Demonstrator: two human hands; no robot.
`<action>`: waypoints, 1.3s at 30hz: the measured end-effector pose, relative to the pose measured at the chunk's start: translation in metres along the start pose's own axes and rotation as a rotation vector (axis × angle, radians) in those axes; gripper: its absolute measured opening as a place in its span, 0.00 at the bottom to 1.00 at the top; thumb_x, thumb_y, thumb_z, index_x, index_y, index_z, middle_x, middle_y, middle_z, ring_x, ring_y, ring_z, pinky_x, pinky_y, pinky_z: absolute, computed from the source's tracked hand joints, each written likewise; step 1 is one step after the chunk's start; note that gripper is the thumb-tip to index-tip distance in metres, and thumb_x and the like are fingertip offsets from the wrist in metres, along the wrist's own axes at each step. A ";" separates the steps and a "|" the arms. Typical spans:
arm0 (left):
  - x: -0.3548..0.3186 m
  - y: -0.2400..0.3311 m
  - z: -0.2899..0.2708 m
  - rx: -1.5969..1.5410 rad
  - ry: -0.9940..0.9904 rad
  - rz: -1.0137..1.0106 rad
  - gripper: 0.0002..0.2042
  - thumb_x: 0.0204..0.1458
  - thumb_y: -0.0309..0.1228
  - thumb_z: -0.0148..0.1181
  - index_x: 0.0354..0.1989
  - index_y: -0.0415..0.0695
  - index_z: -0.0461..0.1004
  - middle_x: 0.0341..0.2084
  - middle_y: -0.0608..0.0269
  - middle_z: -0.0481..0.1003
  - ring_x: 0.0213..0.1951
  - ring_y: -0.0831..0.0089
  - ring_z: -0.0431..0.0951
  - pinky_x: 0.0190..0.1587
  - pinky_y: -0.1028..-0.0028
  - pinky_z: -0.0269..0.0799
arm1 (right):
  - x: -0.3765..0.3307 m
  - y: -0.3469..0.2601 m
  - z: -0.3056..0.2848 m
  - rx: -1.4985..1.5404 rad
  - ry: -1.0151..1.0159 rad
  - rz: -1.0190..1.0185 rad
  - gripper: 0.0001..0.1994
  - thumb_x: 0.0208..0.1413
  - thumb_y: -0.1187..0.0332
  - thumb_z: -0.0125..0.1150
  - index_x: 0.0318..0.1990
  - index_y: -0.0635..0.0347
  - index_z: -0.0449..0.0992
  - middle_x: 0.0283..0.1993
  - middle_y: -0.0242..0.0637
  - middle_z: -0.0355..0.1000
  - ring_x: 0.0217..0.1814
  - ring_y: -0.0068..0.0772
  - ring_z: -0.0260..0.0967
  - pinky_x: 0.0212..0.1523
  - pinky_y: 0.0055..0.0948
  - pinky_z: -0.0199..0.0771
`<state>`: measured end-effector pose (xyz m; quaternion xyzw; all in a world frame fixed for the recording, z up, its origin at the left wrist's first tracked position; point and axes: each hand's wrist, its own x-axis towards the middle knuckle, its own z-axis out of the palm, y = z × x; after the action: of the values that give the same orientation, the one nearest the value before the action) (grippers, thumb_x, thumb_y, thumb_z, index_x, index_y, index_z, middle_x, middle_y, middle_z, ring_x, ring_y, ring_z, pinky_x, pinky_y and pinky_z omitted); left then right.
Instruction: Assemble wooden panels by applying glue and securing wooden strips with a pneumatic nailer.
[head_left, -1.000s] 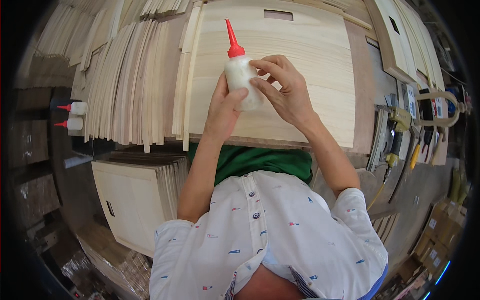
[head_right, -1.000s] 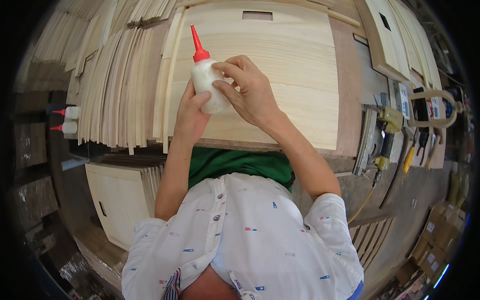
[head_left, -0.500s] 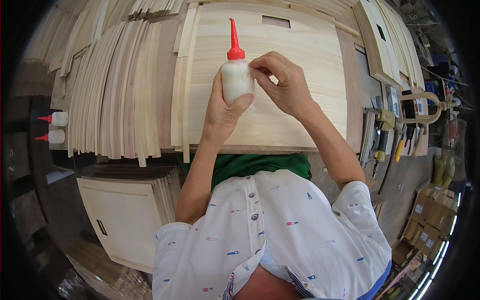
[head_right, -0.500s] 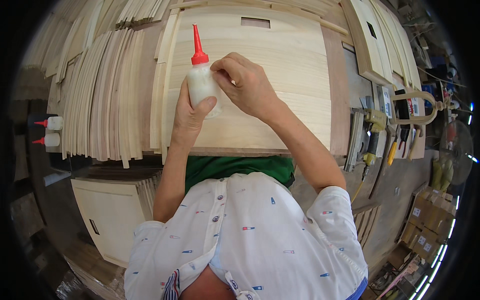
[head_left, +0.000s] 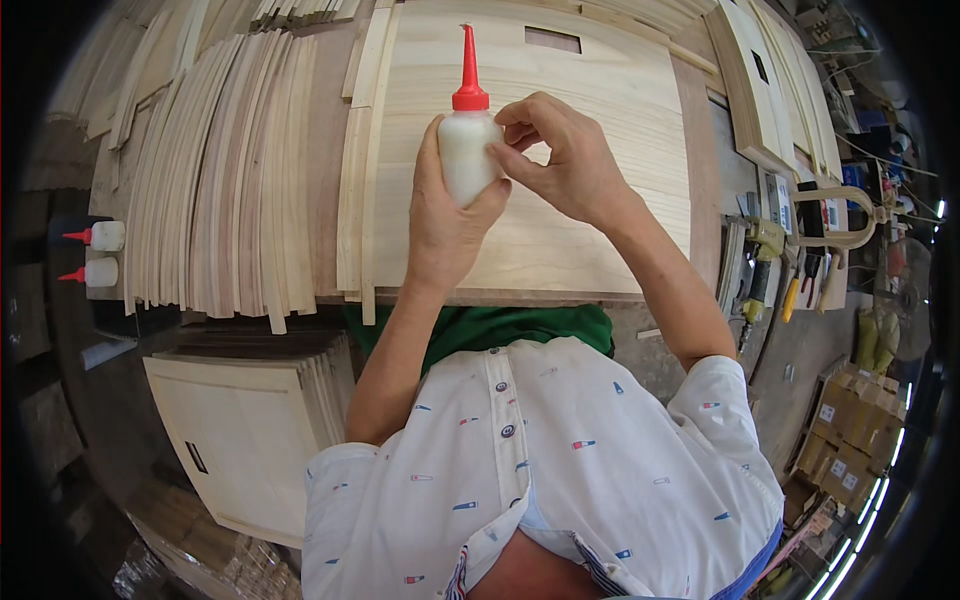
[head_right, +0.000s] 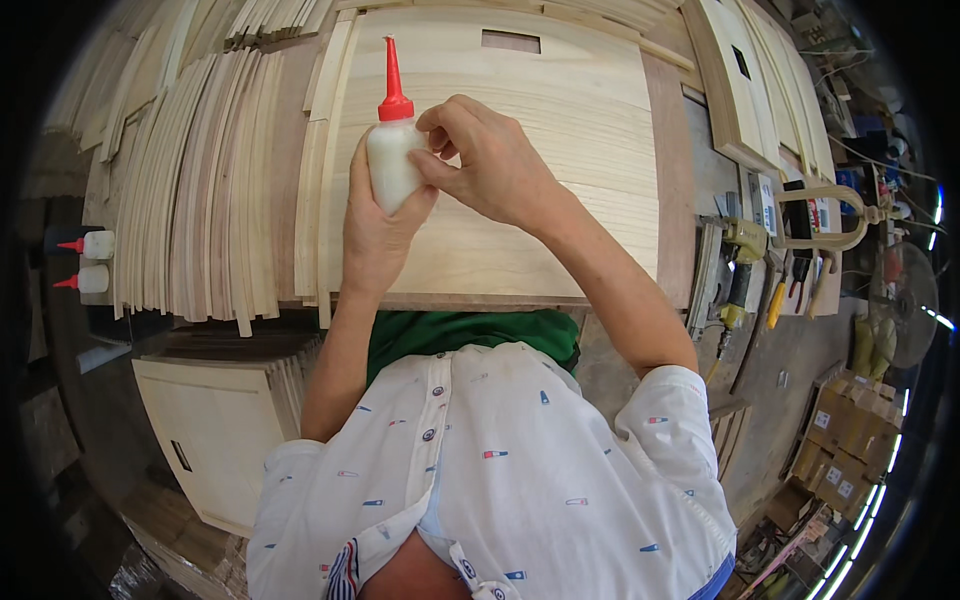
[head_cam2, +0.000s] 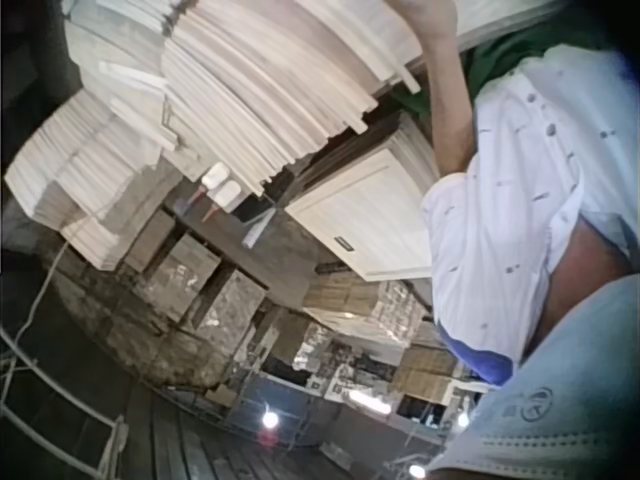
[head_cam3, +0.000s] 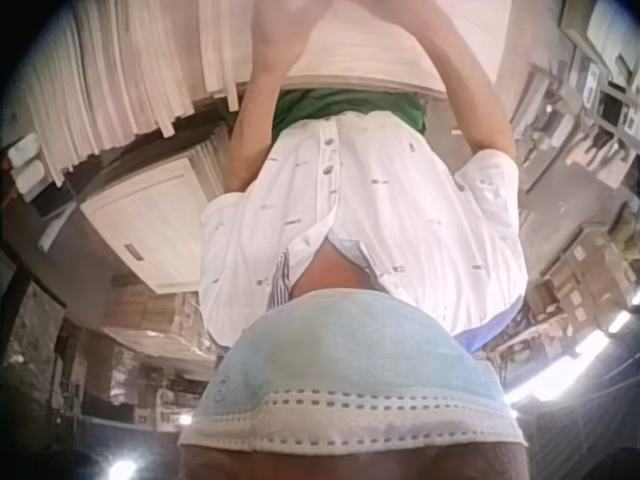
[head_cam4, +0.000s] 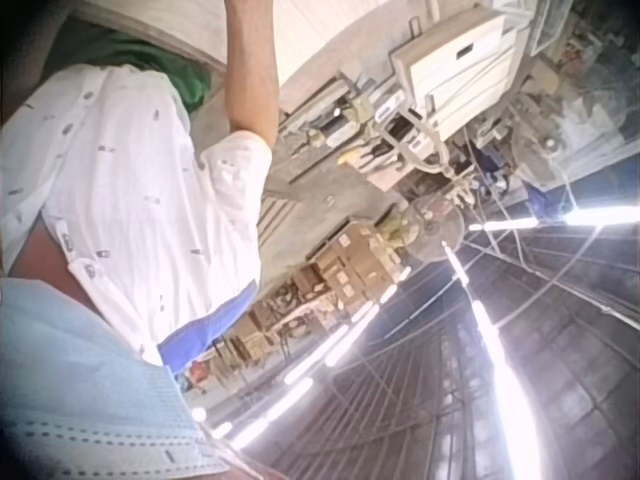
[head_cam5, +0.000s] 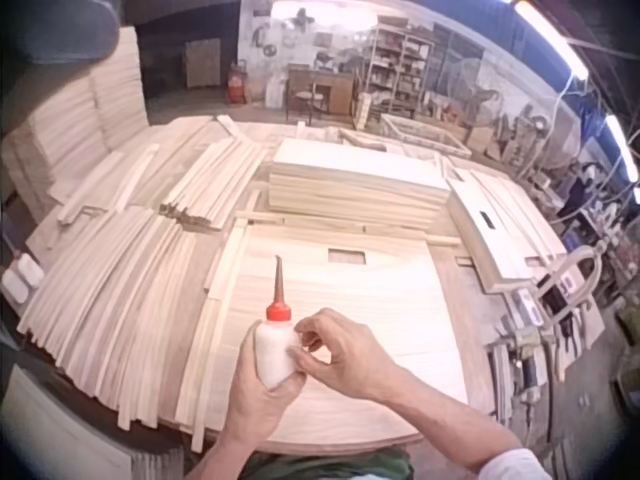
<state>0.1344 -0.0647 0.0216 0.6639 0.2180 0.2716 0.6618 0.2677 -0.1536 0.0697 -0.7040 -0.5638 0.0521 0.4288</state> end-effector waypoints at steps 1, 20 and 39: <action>-0.001 0.001 0.000 -0.007 0.005 -0.005 0.36 0.47 0.24 0.65 0.65 0.39 0.53 0.50 0.52 0.68 0.50 0.66 0.71 0.50 0.69 0.70 | 0.000 0.000 0.002 0.002 0.000 0.001 0.11 0.50 0.72 0.66 0.38 0.64 0.71 0.35 0.40 0.71 0.34 0.35 0.74 0.35 0.30 0.77; -0.007 0.015 -0.014 -0.062 0.091 -0.053 0.39 0.47 0.25 0.67 0.66 0.38 0.50 0.50 0.55 0.66 0.49 0.70 0.70 0.48 0.72 0.72 | -0.001 -0.010 0.023 0.151 0.173 -0.007 0.07 0.55 0.75 0.60 0.41 0.64 0.76 0.35 0.38 0.73 0.34 0.34 0.73 0.32 0.29 0.74; -0.013 0.011 -0.039 0.155 0.214 -0.004 0.41 0.40 0.23 0.72 0.65 0.42 0.56 0.53 0.52 0.64 0.55 0.59 0.68 0.54 0.63 0.69 | 0.015 -0.025 0.052 0.416 0.084 0.046 0.08 0.50 0.75 0.66 0.38 0.64 0.76 0.32 0.35 0.70 0.32 0.28 0.70 0.34 0.26 0.72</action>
<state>0.0986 -0.0437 0.0305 0.6799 0.3090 0.3220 0.5818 0.2258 -0.1126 0.0597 -0.6145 -0.5062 0.1477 0.5868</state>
